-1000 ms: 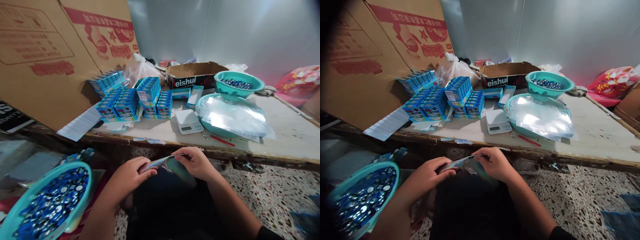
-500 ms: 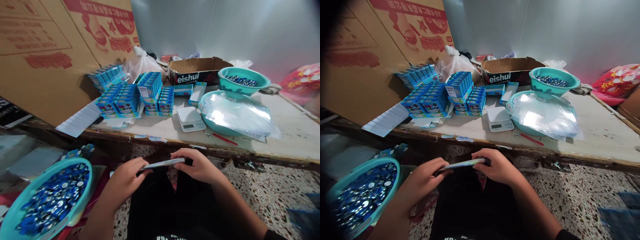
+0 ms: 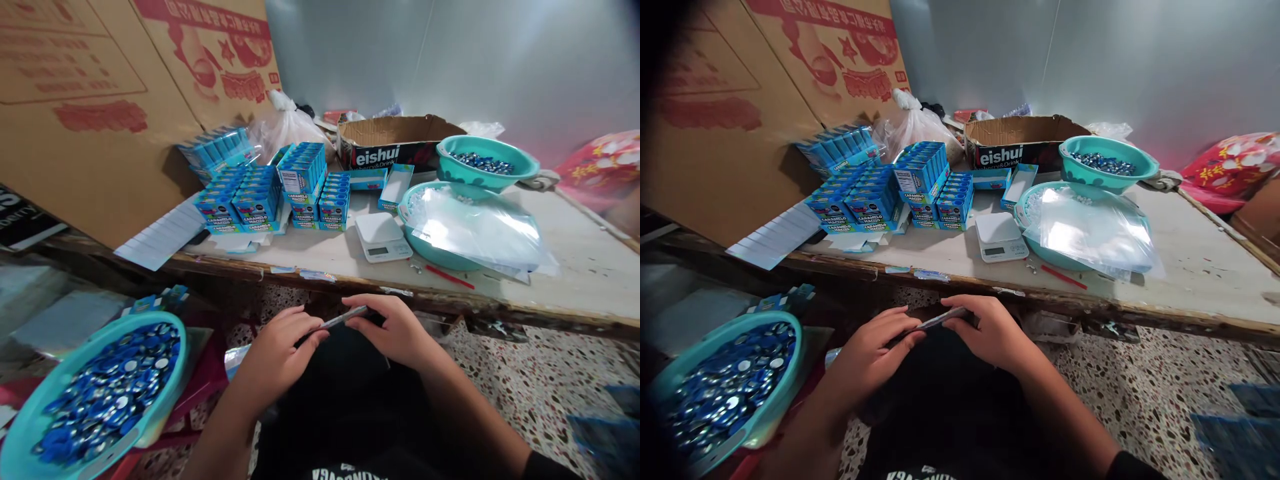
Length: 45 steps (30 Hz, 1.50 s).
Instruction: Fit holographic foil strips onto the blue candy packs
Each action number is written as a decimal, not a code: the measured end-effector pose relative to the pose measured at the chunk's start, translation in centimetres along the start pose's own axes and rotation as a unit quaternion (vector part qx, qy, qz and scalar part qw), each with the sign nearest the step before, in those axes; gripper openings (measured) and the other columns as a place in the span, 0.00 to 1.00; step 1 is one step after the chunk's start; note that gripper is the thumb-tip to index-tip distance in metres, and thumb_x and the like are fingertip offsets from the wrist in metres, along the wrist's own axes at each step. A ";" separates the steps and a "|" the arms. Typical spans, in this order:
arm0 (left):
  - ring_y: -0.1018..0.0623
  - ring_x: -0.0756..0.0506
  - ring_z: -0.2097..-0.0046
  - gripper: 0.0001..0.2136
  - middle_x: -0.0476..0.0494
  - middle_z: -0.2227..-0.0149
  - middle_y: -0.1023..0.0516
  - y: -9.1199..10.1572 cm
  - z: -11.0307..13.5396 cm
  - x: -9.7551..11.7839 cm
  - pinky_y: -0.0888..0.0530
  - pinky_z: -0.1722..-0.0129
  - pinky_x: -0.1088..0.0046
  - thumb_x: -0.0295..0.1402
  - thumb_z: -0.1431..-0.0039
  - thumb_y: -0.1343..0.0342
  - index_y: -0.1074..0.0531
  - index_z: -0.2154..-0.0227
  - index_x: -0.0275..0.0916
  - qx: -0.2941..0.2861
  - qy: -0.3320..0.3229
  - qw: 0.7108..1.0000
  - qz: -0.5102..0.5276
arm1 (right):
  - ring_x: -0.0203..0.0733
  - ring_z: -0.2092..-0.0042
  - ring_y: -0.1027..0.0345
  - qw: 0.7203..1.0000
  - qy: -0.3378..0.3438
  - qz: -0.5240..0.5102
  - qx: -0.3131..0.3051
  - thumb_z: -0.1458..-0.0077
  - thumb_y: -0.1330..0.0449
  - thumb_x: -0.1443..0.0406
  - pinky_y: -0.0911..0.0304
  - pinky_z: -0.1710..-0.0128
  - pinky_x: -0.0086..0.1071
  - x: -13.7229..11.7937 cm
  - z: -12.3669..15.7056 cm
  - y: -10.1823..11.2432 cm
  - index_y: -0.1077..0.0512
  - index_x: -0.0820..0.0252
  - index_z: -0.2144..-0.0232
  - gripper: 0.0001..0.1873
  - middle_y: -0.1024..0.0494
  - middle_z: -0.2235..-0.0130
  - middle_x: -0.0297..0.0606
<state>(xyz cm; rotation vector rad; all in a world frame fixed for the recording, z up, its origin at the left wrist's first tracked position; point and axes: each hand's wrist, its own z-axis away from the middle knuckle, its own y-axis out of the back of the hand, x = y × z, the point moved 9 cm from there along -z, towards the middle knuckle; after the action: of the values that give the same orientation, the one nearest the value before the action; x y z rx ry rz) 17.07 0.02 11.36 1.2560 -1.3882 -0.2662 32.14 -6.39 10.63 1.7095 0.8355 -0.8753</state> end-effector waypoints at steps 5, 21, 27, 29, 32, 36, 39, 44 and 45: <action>0.21 0.42 0.51 0.10 0.48 0.55 0.18 0.2 0.1 -0.8 0.26 0.44 0.58 0.37 0.35 0.46 0.23 0.55 0.47 0.015 0.048 0.999 0.013 | 0.39 0.66 0.30 0.995 -0.060 -0.065 -0.044 0.43 0.38 0.66 0.36 0.66 0.29 1.1 0.6 -0.7 0.24 0.58 0.56 0.12 0.21 0.66 0.34; 0.21 0.45 0.52 0.18 0.42 0.52 0.20 -0.4 0.3 4.0 0.28 0.47 0.61 0.22 0.41 0.40 0.27 0.48 0.42 0.219 -0.167 0.955 -0.111 | 0.36 0.69 0.34 0.993 -0.006 -0.101 0.064 0.37 0.41 0.61 0.40 0.68 0.27 0.0 2.3 0.5 0.26 0.61 0.68 0.10 0.25 0.71 0.34; 0.21 0.43 0.50 0.18 0.38 0.51 0.20 -1.4 0.9 4.5 0.26 0.46 0.61 0.22 0.43 0.37 0.27 0.50 0.38 0.246 -0.196 0.942 -0.119 | 0.36 0.69 0.35 0.990 0.003 -0.114 0.083 0.37 0.40 0.62 0.40 0.68 0.28 0.5 3.1 0.7 0.26 0.61 0.69 0.09 0.26 0.71 0.33; 0.20 0.44 0.51 0.18 0.38 0.52 0.19 -1.6 0.9 4.6 0.25 0.46 0.62 0.21 0.44 0.37 0.27 0.51 0.37 0.251 -0.191 0.943 -0.102 | 0.36 0.68 0.34 0.991 0.008 -0.111 0.080 0.37 0.40 0.63 0.40 0.67 0.28 0.5 3.3 0.8 0.25 0.60 0.67 0.08 0.25 0.70 0.34; 0.20 0.45 0.52 0.16 0.40 0.54 0.18 -1.7 0.9 4.7 0.25 0.48 0.65 0.21 0.44 0.37 0.27 0.53 0.37 0.257 -0.170 0.948 -0.076 | 0.37 0.68 0.33 0.991 0.012 -0.104 0.080 0.38 0.41 0.64 0.40 0.67 0.28 0.4 3.4 1.1 0.25 0.60 0.67 0.07 0.25 0.69 0.34; 0.19 0.48 0.59 0.08 0.48 0.61 0.17 -1.3 0.1 3.3 0.23 0.56 0.72 0.26 0.40 0.39 0.24 0.59 0.42 0.217 -0.071 0.974 -0.005 | 0.38 0.66 0.32 0.991 0.020 -0.108 0.075 0.37 0.42 0.64 0.38 0.65 0.29 0.3 3.2 1.1 0.24 0.60 0.67 0.08 0.24 0.68 0.36; 0.19 0.49 0.64 0.03 0.50 0.66 0.18 -1.1 -0.6 2.2 0.23 0.61 0.75 0.30 0.38 0.41 0.23 0.65 0.43 0.154 0.009 0.987 0.037 | 0.39 0.64 0.30 0.991 0.027 -0.120 0.061 0.36 0.43 0.64 0.37 0.63 0.30 0.3 2.9 0.7 0.23 0.60 0.64 0.09 0.22 0.66 0.38; 0.19 0.47 0.64 0.05 0.49 0.66 0.17 -0.5 -0.4 1.8 0.22 0.63 0.74 0.32 0.37 0.43 0.22 0.66 0.43 0.134 0.039 0.989 0.046 | 0.38 0.67 0.31 0.993 0.021 -0.098 0.065 0.36 0.43 0.63 0.38 0.66 0.29 0.4 2.6 0.0 0.24 0.60 0.66 0.10 0.24 0.69 0.37; 0.18 0.47 0.63 0.04 0.49 0.65 0.17 -0.4 -0.2 2.0 0.21 0.61 0.73 0.30 0.38 0.43 0.22 0.65 0.42 0.154 0.020 0.987 0.043 | 0.38 0.67 0.32 0.992 0.023 -0.100 0.069 0.36 0.43 0.63 0.39 0.67 0.29 0.3 2.7 -0.1 0.24 0.60 0.67 0.10 0.24 0.69 0.36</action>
<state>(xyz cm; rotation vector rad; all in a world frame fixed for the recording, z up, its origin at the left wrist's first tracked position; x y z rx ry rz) 17.98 -1.60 12.30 1.4400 -1.4829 0.0352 31.80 -8.88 9.73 1.7927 1.0111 -1.0517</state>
